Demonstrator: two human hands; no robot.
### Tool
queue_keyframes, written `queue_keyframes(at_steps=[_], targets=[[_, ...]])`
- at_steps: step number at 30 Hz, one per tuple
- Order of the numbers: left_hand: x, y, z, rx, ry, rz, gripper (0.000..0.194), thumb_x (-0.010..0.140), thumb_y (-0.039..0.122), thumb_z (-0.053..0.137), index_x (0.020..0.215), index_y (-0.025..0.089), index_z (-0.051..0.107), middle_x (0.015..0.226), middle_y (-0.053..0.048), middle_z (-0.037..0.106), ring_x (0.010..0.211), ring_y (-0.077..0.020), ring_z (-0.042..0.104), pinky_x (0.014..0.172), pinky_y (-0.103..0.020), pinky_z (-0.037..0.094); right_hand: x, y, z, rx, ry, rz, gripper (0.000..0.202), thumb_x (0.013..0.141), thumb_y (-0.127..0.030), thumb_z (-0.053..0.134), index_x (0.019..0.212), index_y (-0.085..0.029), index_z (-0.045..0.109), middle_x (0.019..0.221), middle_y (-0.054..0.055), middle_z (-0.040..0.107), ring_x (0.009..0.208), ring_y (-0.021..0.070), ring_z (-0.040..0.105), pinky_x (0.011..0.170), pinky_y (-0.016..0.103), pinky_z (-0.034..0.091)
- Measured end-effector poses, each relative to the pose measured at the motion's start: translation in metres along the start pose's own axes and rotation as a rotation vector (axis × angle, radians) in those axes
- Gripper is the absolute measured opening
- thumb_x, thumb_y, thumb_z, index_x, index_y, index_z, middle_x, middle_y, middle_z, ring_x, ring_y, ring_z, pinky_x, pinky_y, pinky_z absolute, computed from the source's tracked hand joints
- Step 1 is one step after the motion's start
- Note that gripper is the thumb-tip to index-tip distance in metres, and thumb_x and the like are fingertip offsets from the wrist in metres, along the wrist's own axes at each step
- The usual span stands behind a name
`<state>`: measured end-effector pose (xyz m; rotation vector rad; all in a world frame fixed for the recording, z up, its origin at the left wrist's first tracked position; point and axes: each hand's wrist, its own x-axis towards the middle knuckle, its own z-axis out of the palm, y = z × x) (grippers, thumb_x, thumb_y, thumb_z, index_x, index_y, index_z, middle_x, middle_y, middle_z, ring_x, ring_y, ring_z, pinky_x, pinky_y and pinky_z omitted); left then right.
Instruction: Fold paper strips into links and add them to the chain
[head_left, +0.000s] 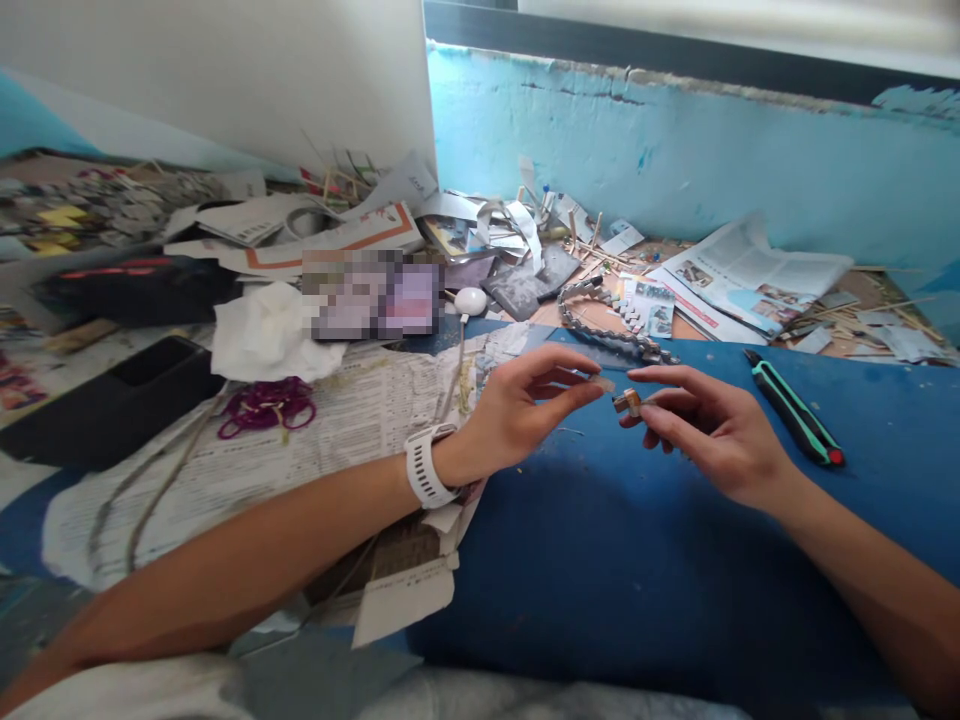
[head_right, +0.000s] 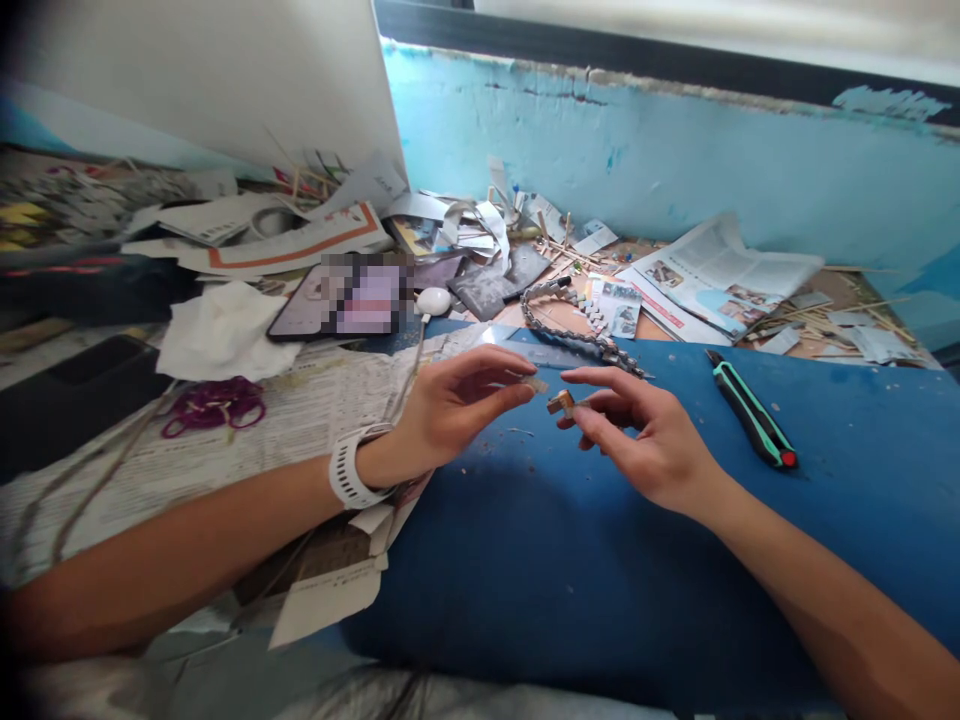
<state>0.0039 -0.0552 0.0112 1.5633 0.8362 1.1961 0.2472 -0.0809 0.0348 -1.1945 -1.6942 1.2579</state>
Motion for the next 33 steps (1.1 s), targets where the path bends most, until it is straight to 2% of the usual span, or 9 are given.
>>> queue_keyframes(at_steps=[3, 7, 12, 16, 22, 26, 29, 33], targets=[[0.001, -0.002, 0.001, -0.122, 0.023, -0.132, 0.031, 0.084, 0.038, 0.084, 0.102, 0.017, 0.069, 0.098, -0.006, 0.077, 0.09, -0.0206, 0.078, 0.085, -0.034, 0.066, 0.002, 0.002, 0.0, -0.009, 0.072, -0.009, 0.037, 0.096, -0.04, 0.071, 0.131, -0.027, 0.069, 0.102, 0.007, 0.081, 0.078, 0.0199, 0.074, 0.066, 0.033, 0.059], [-0.001, -0.006, 0.004, -0.217, -0.019, -0.256, 0.035, 0.079, 0.04, 0.087, 0.097, 0.016, 0.069, 0.089, -0.005, 0.078, 0.085, -0.022, 0.079, 0.083, -0.038, 0.068, 0.004, 0.0, -0.001, 0.074, 0.137, 0.008, 0.034, 0.092, -0.04, 0.076, 0.123, -0.026, 0.071, 0.097, 0.006, 0.081, 0.076, 0.0188, 0.073, 0.067, 0.033, 0.06], [-0.003, -0.007, 0.005, -0.232, -0.073, -0.284, 0.035, 0.079, 0.036, 0.088, 0.103, 0.016, 0.074, 0.092, -0.007, 0.081, 0.089, -0.0229, 0.08, 0.082, -0.034, 0.067, 0.006, -0.002, -0.003, 0.153, 0.11, 0.063, 0.038, 0.087, -0.039, 0.083, 0.119, -0.025, 0.069, 0.092, 0.006, 0.081, 0.072, 0.0168, 0.071, 0.066, 0.031, 0.059], [-0.003, -0.003, 0.005, -0.23, -0.129, -0.264, 0.035, 0.082, 0.035, 0.086, 0.112, 0.017, 0.078, 0.103, -0.009, 0.082, 0.101, -0.0239, 0.079, 0.088, -0.032, 0.064, 0.007, 0.001, -0.003, 0.156, 0.093, 0.039, 0.033, 0.087, -0.039, 0.082, 0.114, -0.027, 0.068, 0.093, 0.005, 0.08, 0.078, 0.0195, 0.074, 0.067, 0.032, 0.059], [-0.003, 0.005, 0.009, -0.359, -0.096, -0.382, 0.032, 0.08, 0.039, 0.087, 0.094, 0.012, 0.077, 0.088, -0.01, 0.081, 0.088, -0.0222, 0.079, 0.088, -0.038, 0.066, 0.003, -0.002, 0.002, -0.03, 0.225, -0.062, 0.032, 0.085, -0.04, 0.084, 0.112, -0.028, 0.071, 0.102, 0.005, 0.078, 0.082, 0.0222, 0.076, 0.068, 0.035, 0.062], [-0.003, 0.006, 0.01, -0.351, -0.113, -0.405, 0.03, 0.078, 0.034, 0.089, 0.091, 0.012, 0.073, 0.09, -0.01, 0.08, 0.087, -0.0206, 0.079, 0.085, -0.035, 0.065, 0.0, -0.004, 0.005, -0.137, 0.238, -0.096, 0.029, 0.086, -0.038, 0.083, 0.112, -0.029, 0.074, 0.105, 0.005, 0.079, 0.094, 0.0255, 0.077, 0.082, 0.04, 0.065], [-0.004, 0.008, 0.011, -0.38, -0.107, -0.423, 0.03, 0.077, 0.03, 0.089, 0.092, 0.013, 0.069, 0.088, -0.008, 0.078, 0.089, -0.0225, 0.08, 0.079, -0.032, 0.065, 0.002, 0.0, 0.004, -0.04, 0.227, -0.041, 0.03, 0.083, -0.039, 0.086, 0.108, -0.027, 0.076, 0.106, 0.005, 0.08, 0.096, 0.025, 0.078, 0.086, 0.038, 0.064], [-0.006, 0.009, 0.013, -0.369, -0.129, -0.426, 0.03, 0.078, 0.031, 0.088, 0.094, 0.014, 0.07, 0.087, -0.005, 0.077, 0.086, -0.022, 0.08, 0.071, -0.029, 0.065, 0.006, 0.007, 0.001, 0.201, 0.144, 0.093, 0.029, 0.08, -0.038, 0.089, 0.105, -0.027, 0.078, 0.097, 0.004, 0.081, 0.085, 0.0209, 0.078, 0.079, 0.033, 0.064]])
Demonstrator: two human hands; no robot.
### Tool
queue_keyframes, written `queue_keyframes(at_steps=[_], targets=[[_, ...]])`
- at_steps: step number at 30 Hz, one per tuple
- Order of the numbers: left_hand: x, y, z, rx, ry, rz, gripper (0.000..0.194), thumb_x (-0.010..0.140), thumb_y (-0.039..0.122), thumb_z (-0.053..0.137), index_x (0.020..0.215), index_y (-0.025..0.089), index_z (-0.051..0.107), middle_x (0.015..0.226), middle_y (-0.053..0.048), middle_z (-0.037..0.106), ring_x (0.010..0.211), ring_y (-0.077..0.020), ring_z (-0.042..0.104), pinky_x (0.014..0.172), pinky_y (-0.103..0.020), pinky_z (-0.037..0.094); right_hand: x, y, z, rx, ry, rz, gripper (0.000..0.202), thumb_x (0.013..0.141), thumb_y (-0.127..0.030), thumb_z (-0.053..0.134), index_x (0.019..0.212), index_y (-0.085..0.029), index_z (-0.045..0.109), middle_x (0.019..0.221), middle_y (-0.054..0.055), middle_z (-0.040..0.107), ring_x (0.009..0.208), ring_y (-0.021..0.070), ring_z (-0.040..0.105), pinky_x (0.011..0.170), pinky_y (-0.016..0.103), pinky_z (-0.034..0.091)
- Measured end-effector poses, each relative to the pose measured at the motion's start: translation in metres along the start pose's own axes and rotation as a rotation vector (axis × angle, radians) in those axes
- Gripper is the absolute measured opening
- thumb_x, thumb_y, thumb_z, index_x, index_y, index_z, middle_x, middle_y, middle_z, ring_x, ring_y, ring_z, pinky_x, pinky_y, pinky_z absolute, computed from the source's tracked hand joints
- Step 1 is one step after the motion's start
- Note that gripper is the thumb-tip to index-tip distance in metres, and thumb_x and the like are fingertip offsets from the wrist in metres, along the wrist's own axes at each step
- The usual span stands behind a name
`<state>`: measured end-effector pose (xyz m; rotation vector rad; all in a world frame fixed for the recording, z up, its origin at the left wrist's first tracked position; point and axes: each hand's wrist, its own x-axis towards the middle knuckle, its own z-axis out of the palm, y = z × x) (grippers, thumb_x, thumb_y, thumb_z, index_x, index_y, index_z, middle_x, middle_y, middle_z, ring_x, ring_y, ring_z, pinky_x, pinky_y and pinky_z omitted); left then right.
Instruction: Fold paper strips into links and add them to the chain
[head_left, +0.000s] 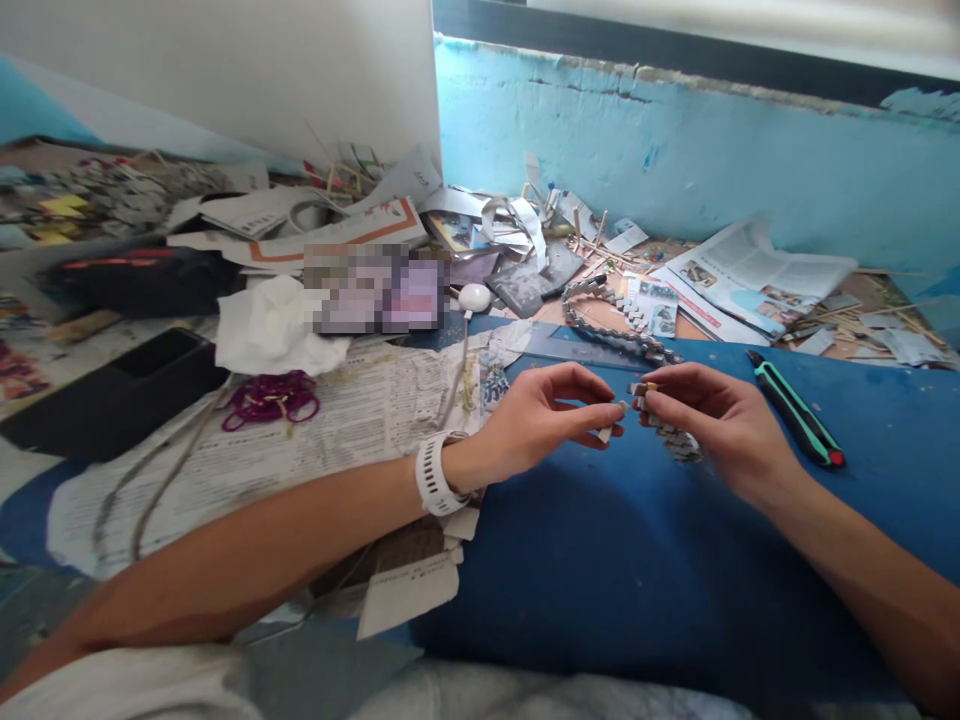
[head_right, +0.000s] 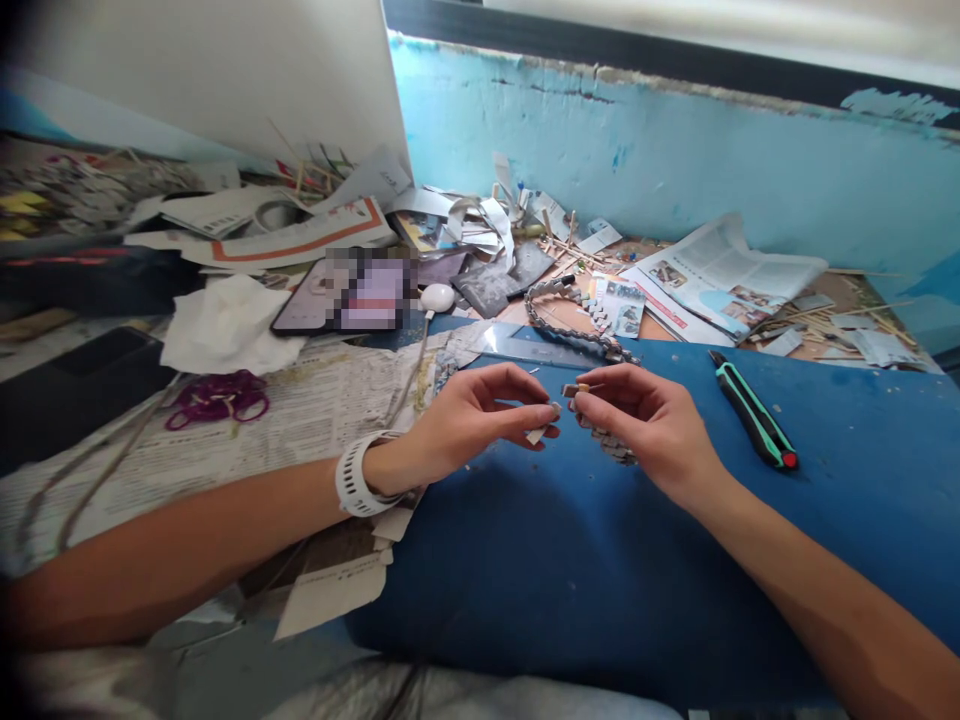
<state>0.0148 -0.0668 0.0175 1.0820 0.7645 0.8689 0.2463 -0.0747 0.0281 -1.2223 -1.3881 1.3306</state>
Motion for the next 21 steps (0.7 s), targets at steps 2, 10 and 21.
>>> queue_keyframes(at_steps=[2, 10, 21], targets=[[-0.001, -0.001, 0.001, 0.01, -0.001, 0.02, 0.028, 0.079, 0.031, 0.088, 0.094, 0.015, 0.07, 0.085, -0.005, 0.077, 0.085, -0.0219, 0.08, 0.07, -0.029, 0.066, 0.001, 0.0, 0.0, 0.069, -0.012, 0.048, 0.028, 0.08, -0.038, 0.089, 0.103, -0.027, 0.078, 0.094, 0.003, 0.081, 0.081, 0.0195, 0.077, 0.078, 0.033, 0.064], [0.0, -0.009, 0.001, 0.021, 0.005, 0.145, 0.025, 0.081, 0.027, 0.087, 0.092, 0.015, 0.069, 0.083, -0.004, 0.076, 0.079, -0.02, 0.079, 0.068, -0.028, 0.065, -0.004, -0.006, 0.007, 0.205, -0.042, 0.18, 0.024, 0.078, -0.033, 0.091, 0.099, -0.026, 0.082, 0.09, 0.002, 0.08, 0.075, 0.0148, 0.077, 0.073, 0.024, 0.063], [0.0, -0.01, 0.001, 0.066, 0.026, 0.25, 0.023, 0.084, 0.026, 0.084, 0.089, 0.013, 0.066, 0.078, -0.002, 0.072, 0.073, -0.0157, 0.075, 0.069, -0.027, 0.064, -0.009, -0.003, 0.014, 0.073, -0.054, 0.014, 0.022, 0.08, -0.029, 0.09, 0.099, -0.027, 0.081, 0.091, 0.001, 0.081, 0.081, 0.0172, 0.079, 0.076, 0.025, 0.065]])
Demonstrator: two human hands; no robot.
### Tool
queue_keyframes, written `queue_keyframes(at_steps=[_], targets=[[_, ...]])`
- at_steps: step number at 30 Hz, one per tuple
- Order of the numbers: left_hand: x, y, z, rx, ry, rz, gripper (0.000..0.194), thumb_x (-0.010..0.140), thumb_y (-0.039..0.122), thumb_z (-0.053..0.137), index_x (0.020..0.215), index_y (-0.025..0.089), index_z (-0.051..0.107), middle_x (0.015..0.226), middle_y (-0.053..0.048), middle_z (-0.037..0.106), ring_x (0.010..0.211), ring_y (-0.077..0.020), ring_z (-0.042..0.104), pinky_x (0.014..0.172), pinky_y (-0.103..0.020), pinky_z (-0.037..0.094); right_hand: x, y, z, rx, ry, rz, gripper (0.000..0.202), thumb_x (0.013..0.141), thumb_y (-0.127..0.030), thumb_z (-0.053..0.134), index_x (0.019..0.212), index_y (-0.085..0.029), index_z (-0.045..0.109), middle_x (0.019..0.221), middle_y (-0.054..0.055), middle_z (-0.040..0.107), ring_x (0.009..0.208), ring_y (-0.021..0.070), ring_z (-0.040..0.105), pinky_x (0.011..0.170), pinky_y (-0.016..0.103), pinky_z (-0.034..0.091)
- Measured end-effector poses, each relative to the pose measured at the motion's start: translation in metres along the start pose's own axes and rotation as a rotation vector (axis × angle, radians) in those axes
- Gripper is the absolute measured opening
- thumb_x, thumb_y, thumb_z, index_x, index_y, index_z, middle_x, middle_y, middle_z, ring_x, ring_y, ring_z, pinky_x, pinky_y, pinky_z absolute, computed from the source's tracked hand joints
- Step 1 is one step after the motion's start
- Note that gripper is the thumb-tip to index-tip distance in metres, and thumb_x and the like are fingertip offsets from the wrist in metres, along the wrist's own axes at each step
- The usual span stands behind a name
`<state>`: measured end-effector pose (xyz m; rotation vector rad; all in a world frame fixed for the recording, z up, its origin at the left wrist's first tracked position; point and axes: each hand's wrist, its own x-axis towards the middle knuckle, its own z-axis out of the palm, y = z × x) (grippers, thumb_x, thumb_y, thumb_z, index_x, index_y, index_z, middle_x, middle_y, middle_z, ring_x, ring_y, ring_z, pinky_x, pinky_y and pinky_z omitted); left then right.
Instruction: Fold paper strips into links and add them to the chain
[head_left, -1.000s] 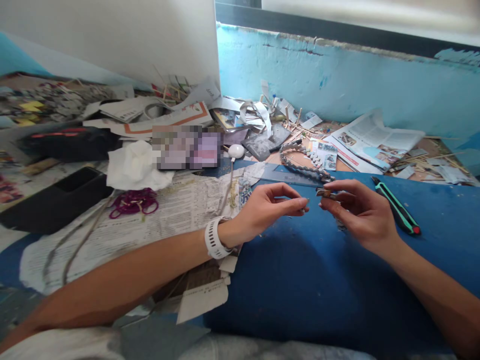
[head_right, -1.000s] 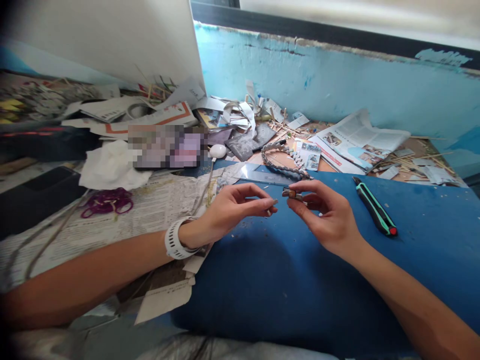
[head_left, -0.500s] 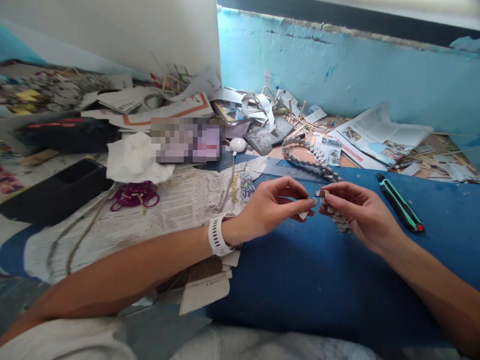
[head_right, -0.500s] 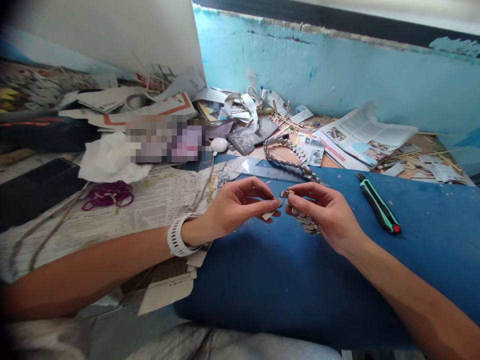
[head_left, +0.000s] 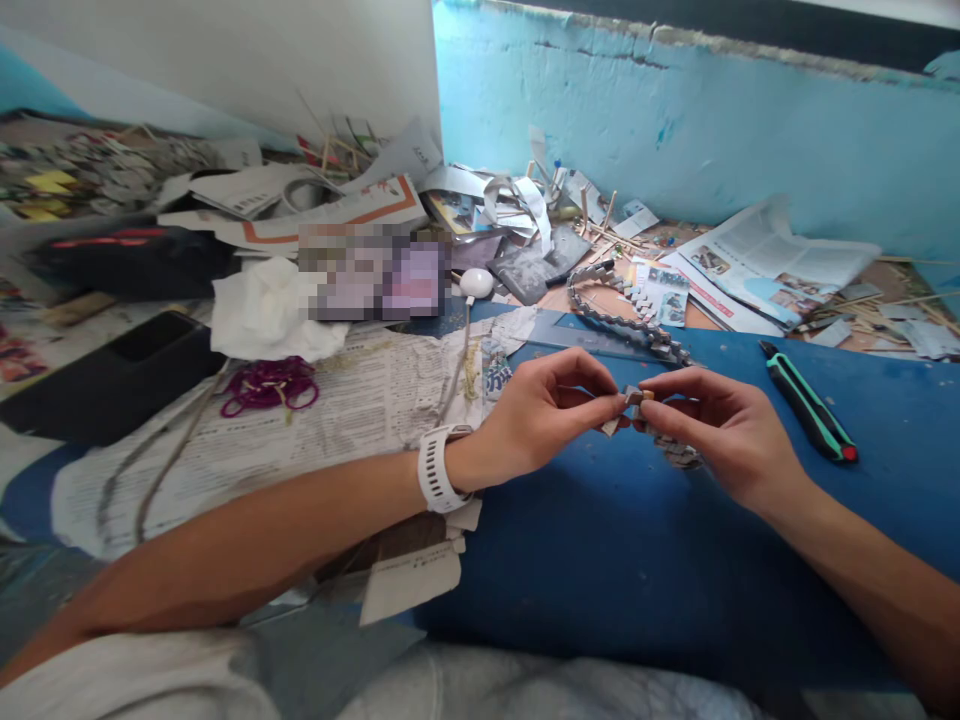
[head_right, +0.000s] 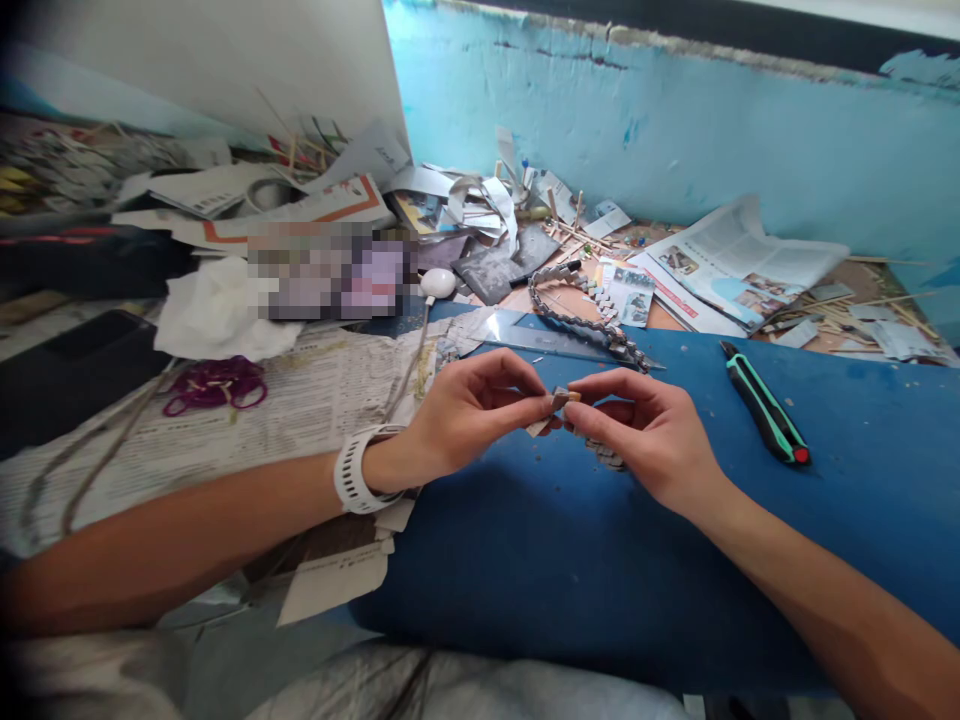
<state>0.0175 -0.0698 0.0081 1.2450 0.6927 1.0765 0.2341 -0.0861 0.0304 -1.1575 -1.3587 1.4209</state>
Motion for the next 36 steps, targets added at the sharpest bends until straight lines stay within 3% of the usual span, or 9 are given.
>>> queue_keyframes(at_steps=[6, 9, 14, 19, 23, 30, 36], targets=[[-0.003, -0.001, 0.002, 0.036, 0.025, 0.041, 0.021, 0.087, 0.025, 0.082, 0.097, 0.014, 0.066, 0.09, -0.004, 0.074, 0.08, -0.0151, 0.076, 0.074, -0.025, 0.064, -0.009, 0.0, 0.005, -0.286, 0.087, -0.263, 0.022, 0.084, -0.027, 0.086, 0.106, -0.028, 0.08, 0.1, 0.002, 0.08, 0.09, 0.0196, 0.078, 0.083, 0.03, 0.065], [-0.004, -0.001, 0.003, 0.04, 0.022, 0.053, 0.022, 0.088, 0.023, 0.081, 0.101, 0.015, 0.065, 0.094, -0.004, 0.073, 0.083, -0.0153, 0.077, 0.075, -0.023, 0.064, -0.01, 0.001, 0.004, -0.348, 0.126, -0.305, 0.023, 0.085, -0.027, 0.085, 0.107, -0.029, 0.079, 0.1, 0.002, 0.079, 0.088, 0.0193, 0.078, 0.082, 0.031, 0.066], [-0.006, -0.002, 0.0, 0.11, 0.011, 0.097, 0.02, 0.091, 0.022, 0.078, 0.105, 0.016, 0.065, 0.096, -0.005, 0.073, 0.085, -0.0155, 0.078, 0.077, -0.024, 0.065, -0.009, 0.005, 0.002, -0.34, 0.139, -0.247, 0.024, 0.081, -0.03, 0.088, 0.103, -0.029, 0.078, 0.094, 0.0, 0.08, 0.078, 0.0173, 0.077, 0.074, 0.029, 0.066], [-0.006, 0.005, -0.006, 0.295, -0.124, 0.307, 0.016, 0.097, 0.014, 0.065, 0.111, 0.015, 0.073, 0.114, -0.011, 0.072, 0.099, -0.0174, 0.074, 0.09, -0.029, 0.065, -0.002, 0.005, -0.002, -0.189, 0.134, -0.149, 0.026, 0.079, -0.033, 0.09, 0.1, -0.028, 0.078, 0.097, 0.002, 0.08, 0.084, 0.0191, 0.077, 0.074, 0.028, 0.066], [-0.003, 0.01, -0.008, 0.385, -0.202, 0.366, 0.021, 0.094, 0.013, 0.068, 0.113, 0.014, 0.076, 0.113, -0.012, 0.072, 0.097, -0.0172, 0.075, 0.087, -0.028, 0.067, 0.003, 0.001, -0.005, -0.082, 0.105, -0.092, 0.025, 0.078, -0.032, 0.091, 0.098, -0.028, 0.078, 0.097, 0.001, 0.08, 0.086, 0.0167, 0.076, 0.077, 0.025, 0.065], [0.002, 0.001, -0.009, 0.352, -0.123, 0.355, 0.012, 0.094, 0.019, 0.073, 0.104, 0.015, 0.079, 0.103, -0.01, 0.077, 0.087, -0.0156, 0.077, 0.078, -0.025, 0.066, 0.004, -0.001, -0.003, 0.002, 0.048, -0.014, 0.022, 0.076, -0.032, 0.092, 0.092, -0.026, 0.077, 0.087, 0.0, 0.078, 0.074, 0.0138, 0.073, 0.068, 0.024, 0.062], [0.001, 0.007, -0.003, 0.357, -0.053, 0.281, 0.007, 0.088, 0.02, 0.079, 0.09, 0.013, 0.081, 0.096, -0.01, 0.079, 0.082, -0.0155, 0.076, 0.073, -0.022, 0.064, 0.003, 0.0, -0.001, 0.112, 0.02, 0.093, 0.024, 0.075, -0.033, 0.093, 0.093, -0.024, 0.079, 0.089, 0.002, 0.078, 0.077, 0.0141, 0.072, 0.066, 0.022, 0.061]])
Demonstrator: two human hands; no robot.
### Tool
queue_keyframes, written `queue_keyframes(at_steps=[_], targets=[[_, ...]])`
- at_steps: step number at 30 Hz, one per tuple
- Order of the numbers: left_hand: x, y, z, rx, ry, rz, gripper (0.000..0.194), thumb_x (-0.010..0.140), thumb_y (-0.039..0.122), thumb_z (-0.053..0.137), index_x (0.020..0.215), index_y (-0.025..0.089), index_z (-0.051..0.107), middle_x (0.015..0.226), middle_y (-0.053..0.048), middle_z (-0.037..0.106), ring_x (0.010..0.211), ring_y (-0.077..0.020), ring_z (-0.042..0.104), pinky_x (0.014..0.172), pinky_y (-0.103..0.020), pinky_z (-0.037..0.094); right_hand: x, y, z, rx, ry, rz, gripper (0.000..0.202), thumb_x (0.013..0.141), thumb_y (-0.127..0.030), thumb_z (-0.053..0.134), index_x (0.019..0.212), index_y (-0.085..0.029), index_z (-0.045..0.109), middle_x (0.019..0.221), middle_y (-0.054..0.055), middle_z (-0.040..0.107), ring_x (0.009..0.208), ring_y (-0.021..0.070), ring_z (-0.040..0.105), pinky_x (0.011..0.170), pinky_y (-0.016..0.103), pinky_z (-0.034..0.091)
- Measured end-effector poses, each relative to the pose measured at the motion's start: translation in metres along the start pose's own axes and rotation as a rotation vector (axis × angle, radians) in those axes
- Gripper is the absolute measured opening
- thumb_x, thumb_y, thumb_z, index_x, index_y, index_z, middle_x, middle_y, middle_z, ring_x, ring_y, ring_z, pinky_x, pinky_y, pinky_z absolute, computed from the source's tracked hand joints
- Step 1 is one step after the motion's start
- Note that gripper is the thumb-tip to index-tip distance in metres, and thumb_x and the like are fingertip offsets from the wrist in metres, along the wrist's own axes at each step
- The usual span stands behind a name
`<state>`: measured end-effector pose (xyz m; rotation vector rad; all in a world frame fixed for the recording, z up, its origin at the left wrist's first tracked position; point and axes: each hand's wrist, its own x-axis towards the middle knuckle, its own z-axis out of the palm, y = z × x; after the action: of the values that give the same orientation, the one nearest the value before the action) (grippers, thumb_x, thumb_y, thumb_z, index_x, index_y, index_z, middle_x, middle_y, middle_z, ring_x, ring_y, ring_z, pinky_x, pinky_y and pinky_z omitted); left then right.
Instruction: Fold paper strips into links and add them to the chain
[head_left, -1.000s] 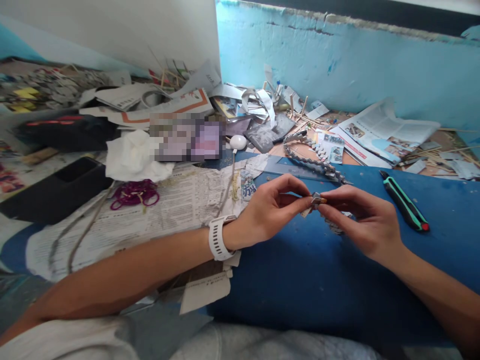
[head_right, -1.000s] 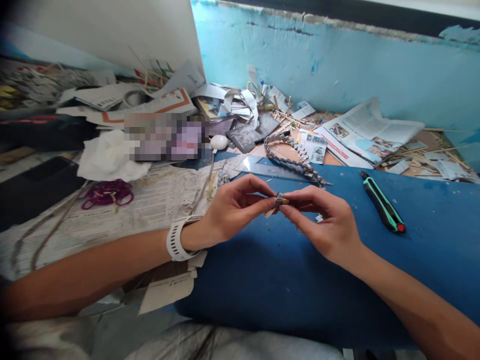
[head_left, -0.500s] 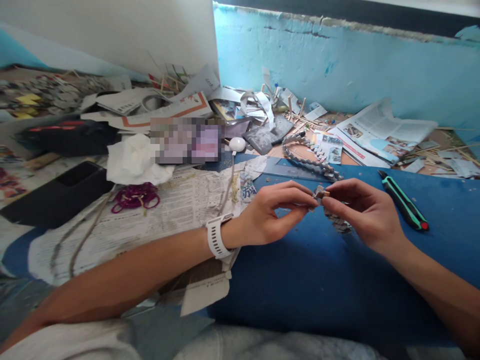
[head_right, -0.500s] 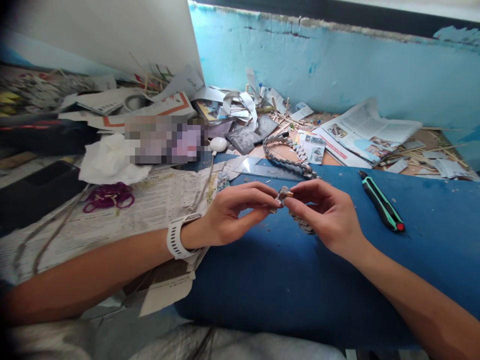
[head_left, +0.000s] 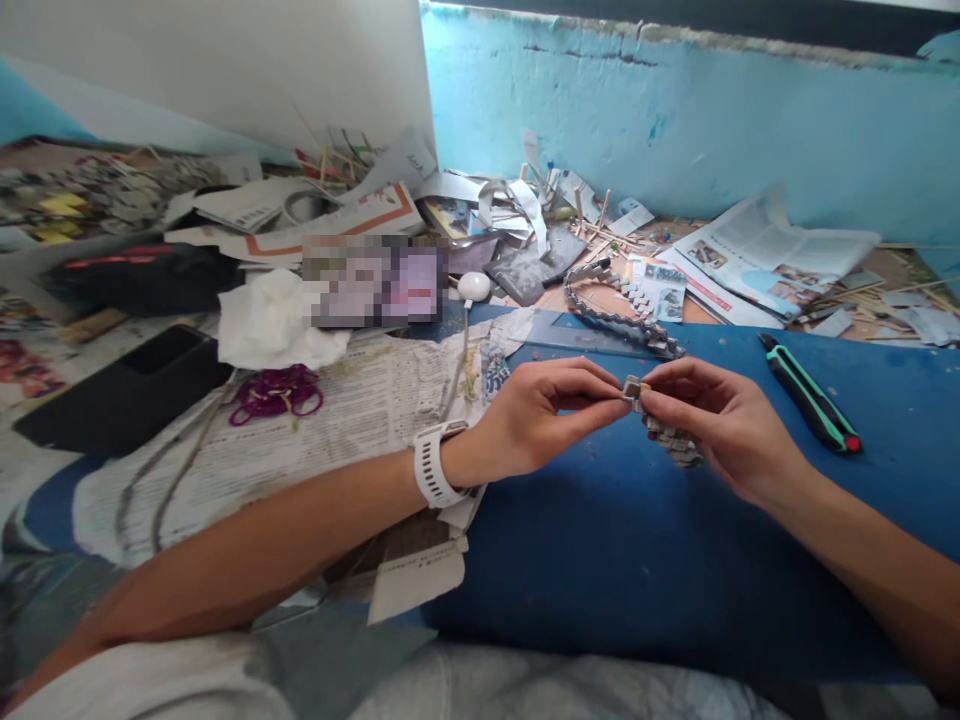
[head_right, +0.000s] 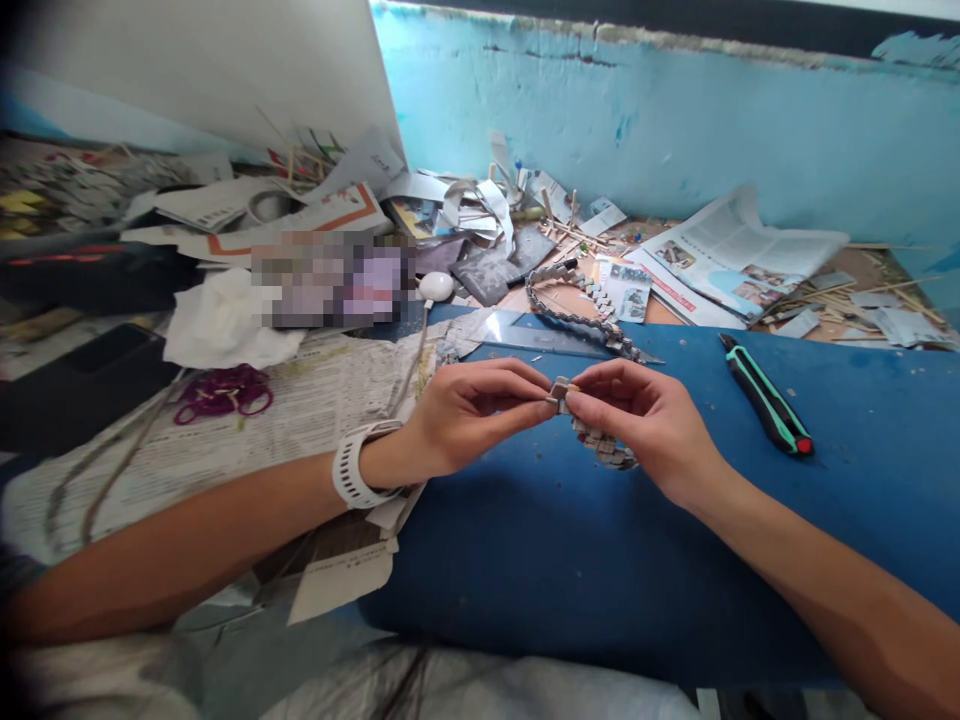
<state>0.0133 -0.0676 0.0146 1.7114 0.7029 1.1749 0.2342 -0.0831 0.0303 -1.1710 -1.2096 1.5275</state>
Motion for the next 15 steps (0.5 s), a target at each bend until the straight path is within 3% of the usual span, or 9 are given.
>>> queue_keyframes(at_steps=[5, 15], targets=[[-0.0001, 0.0036, -0.0014, 0.029, -0.017, -0.026, 0.01, 0.089, 0.023, 0.078, 0.091, 0.014, 0.082, 0.097, -0.01, 0.079, 0.082, -0.0155, 0.075, 0.07, -0.022, 0.063, -0.0001, -0.0008, 0.0001, 0.05, -0.012, 0.069, 0.023, 0.077, -0.033, 0.091, 0.095, -0.023, 0.08, 0.088, 0.002, 0.077, 0.07, 0.0116, 0.07, 0.063, 0.02, 0.06], [-0.0014, 0.0038, 0.0009, 0.097, 0.008, 0.027, 0.012, 0.092, 0.025, 0.075, 0.09, 0.014, 0.08, 0.096, -0.009, 0.078, 0.081, -0.0144, 0.074, 0.074, -0.023, 0.066, -0.0016, 0.0003, 0.0046, 0.023, 0.004, 0.026, 0.024, 0.076, -0.035, 0.092, 0.094, -0.024, 0.079, 0.088, 0.003, 0.077, 0.075, 0.0145, 0.072, 0.062, 0.022, 0.062]])
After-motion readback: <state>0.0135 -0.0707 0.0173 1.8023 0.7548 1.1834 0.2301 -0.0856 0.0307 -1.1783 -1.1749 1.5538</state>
